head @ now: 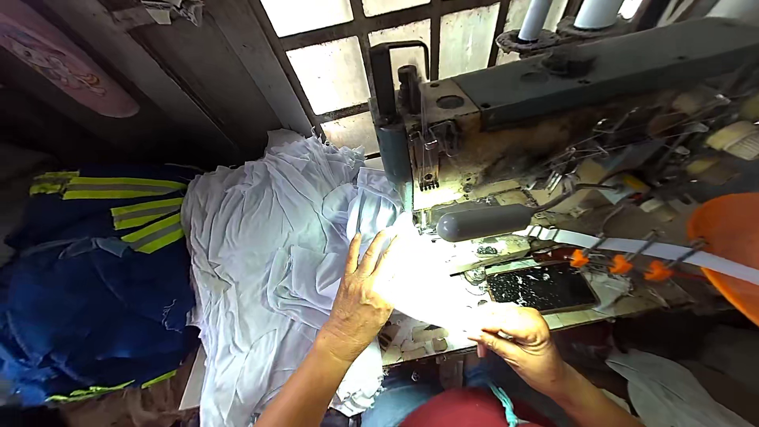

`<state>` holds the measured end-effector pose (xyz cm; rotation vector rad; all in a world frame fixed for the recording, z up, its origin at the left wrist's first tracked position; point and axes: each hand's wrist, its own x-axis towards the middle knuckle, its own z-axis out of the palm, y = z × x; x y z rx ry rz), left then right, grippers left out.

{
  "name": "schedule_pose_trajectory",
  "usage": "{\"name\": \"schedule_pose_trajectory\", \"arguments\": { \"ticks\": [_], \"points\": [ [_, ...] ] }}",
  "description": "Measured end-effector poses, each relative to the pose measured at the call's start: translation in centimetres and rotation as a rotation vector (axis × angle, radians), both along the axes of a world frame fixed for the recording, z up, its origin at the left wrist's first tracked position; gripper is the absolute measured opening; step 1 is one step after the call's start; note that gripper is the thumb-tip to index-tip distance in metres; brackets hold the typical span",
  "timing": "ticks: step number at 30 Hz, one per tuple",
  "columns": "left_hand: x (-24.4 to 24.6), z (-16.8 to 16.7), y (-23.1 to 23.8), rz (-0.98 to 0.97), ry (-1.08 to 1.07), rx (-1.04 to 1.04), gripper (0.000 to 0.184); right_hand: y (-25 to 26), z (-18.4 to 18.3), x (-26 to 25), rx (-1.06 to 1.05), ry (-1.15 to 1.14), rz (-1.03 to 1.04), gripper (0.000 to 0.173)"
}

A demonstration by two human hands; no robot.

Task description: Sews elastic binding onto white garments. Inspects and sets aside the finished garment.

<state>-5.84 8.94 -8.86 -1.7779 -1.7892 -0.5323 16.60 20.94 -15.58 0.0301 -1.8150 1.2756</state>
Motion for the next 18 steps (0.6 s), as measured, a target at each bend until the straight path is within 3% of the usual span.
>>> {"name": "schedule_pose_trajectory", "arguments": {
  "ticks": [5,9,13,16,18],
  "points": [
    [-2.3,0.9,2.1,0.000,-0.069,-0.059,0.030,0.9,-0.7,-2.7,-0.119,-0.014,0.054,0.009],
    [-4.9,0.7,3.4,-0.012,-0.056,-0.081,0.028,1.6,-0.6,-4.9,-0.088,-0.012,-0.010,0.011],
    [-2.4,2.4,2.3,-0.226,-0.354,-0.307,0.050,2.3,-0.2,-6.4,-0.020,-0.036,-0.124,0.014],
    [-0.1,1.9,2.8,-0.331,-0.271,-0.242,0.027,3.1,-0.2,-7.5,0.038,-0.027,-0.176,0.014],
    [-0.4,1.2,3.3,-0.276,-0.169,-0.149,0.025,3.4,-0.1,-7.9,0.063,-0.053,-0.200,0.015]
  ]
}}
